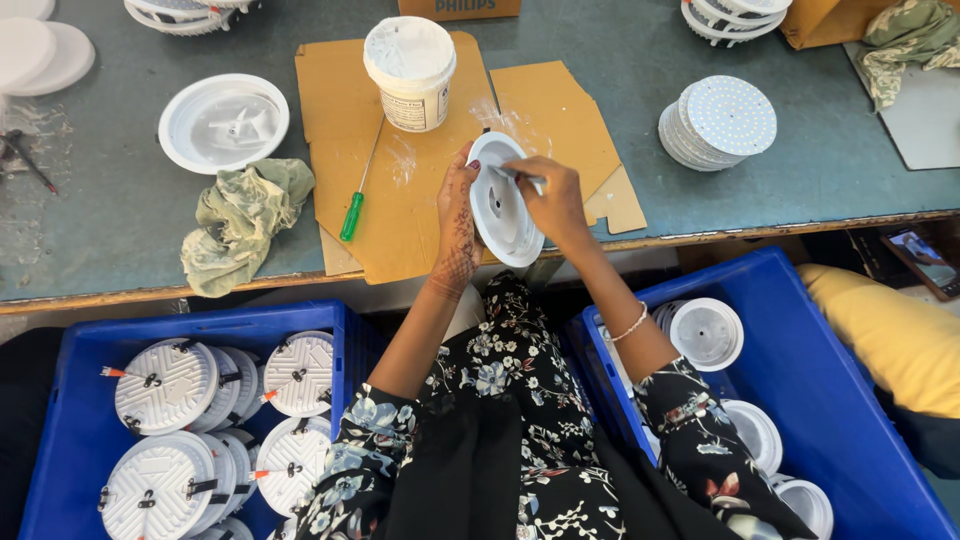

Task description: The person scoops a white compound from a container and spreads it inside white circular LED housings using a small metal spatula. The person handles the housings one at a time, applies the compound to the interior surfaces, and places the finished units into a blue crate.

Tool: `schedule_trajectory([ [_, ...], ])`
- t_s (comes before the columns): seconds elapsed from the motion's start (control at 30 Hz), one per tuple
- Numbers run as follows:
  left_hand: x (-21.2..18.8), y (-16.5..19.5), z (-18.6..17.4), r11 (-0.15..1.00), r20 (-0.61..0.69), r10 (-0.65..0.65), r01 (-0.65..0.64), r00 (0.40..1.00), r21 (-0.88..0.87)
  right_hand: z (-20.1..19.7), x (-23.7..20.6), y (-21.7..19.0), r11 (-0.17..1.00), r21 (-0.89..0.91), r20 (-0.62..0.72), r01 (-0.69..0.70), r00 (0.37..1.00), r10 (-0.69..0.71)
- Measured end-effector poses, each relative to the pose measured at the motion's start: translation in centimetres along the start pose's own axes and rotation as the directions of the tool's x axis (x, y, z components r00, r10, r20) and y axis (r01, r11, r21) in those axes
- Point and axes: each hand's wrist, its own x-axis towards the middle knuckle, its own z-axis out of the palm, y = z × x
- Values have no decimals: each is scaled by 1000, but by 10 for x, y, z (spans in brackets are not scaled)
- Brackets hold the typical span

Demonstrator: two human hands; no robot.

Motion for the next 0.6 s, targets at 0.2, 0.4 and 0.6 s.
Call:
schedule_trajectory([
  [0.2,2,0,-2,999,-19,32,-32,999,15,2,-52,-32,999,-49,80,-16,997,20],
  [0.4,-6,-2,-2,999,-25,34,-34,999,-6,-15,-68,-41,989,-11,131,-148,980,149],
  [0.6,-8,-2,3,999,-23,45,-45,999,4,5,-16,7,996,-52,-104,-70,992,64],
])
